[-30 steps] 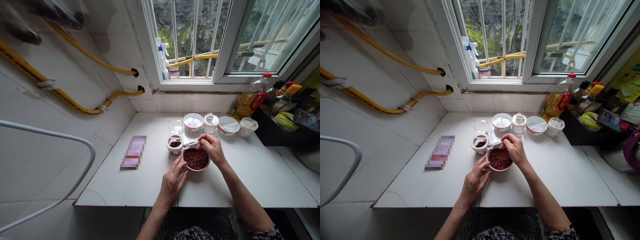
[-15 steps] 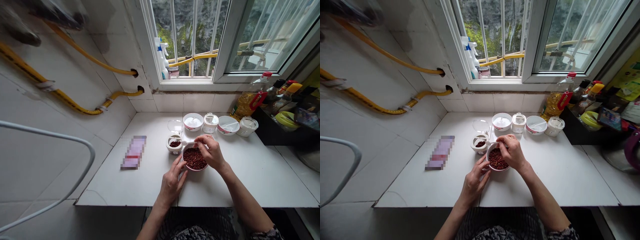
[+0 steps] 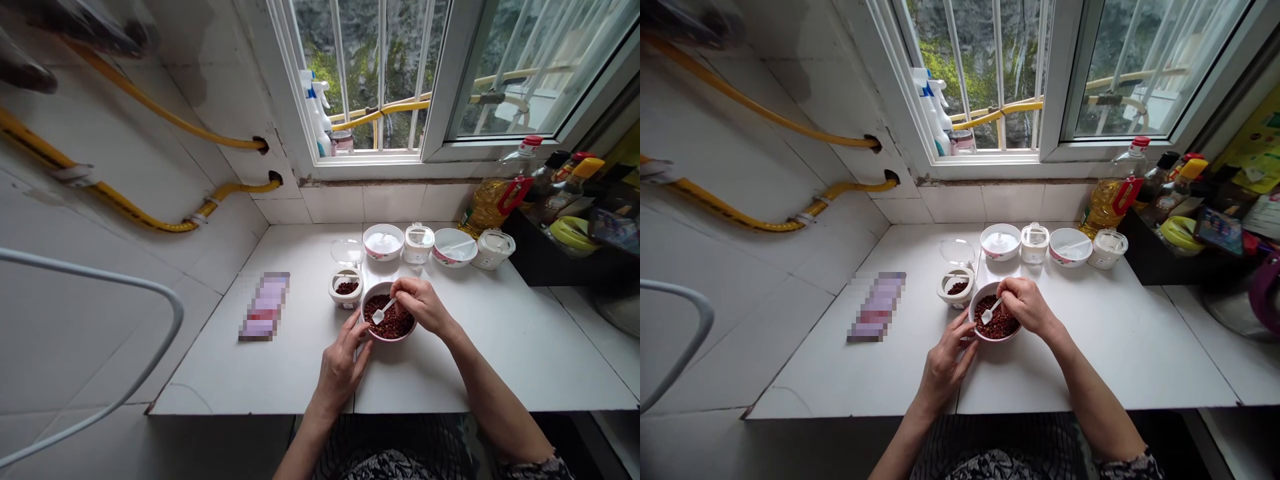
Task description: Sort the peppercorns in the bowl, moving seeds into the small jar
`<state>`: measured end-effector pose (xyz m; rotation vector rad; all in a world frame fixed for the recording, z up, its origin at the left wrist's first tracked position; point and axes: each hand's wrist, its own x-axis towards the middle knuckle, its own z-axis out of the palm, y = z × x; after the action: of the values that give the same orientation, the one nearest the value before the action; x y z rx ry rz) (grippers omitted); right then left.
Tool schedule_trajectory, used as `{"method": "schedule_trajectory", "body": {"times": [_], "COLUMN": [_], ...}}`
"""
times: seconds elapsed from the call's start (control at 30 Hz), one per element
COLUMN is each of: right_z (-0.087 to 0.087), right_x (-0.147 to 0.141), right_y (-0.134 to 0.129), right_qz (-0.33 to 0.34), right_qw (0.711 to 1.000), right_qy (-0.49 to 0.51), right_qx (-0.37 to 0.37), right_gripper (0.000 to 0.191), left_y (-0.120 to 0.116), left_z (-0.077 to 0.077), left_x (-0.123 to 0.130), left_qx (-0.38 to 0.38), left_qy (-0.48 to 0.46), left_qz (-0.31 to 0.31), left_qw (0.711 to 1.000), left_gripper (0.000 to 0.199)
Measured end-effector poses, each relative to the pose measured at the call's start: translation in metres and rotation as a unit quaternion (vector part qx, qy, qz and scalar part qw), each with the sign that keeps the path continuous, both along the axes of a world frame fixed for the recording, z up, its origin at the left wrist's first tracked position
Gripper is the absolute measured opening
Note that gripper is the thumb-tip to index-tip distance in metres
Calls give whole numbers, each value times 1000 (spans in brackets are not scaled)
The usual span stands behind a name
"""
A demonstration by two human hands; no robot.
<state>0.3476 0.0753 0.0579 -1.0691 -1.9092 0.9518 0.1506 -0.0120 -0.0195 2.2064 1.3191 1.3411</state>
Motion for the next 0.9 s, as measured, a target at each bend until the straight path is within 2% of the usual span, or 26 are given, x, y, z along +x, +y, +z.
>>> {"method": "schedule_trajectory", "body": {"times": [0.07,0.23,0.37,0.6,0.9], "right_z": [0,-6,-8,-7,-8], "right_x": [2,-1,-5,0,-1], "right_y": [1,2,0,2,3], "right_qz": [-7,-21,4,-25,-28], "right_qw": [1000,998,998,997,996], "right_qy": [1,-50,-47,-46,-60], "right_qx": [-5,44,40,59,62], "right_gripper": [18,19,20,20,20], "left_y": [0,0,0,0,0], "left_z": [0,-2,-2,-3,-3], "left_x": [0,-1,0,-1,-1], "left_qx": [-4,-9,-2,-8,-8], "left_qy": [0,12,5,10,14], "left_qz": [0,2,1,2,6], "left_qw": [1000,1000,1000,1000,1000], "left_gripper": [28,27,28,27,26]}}
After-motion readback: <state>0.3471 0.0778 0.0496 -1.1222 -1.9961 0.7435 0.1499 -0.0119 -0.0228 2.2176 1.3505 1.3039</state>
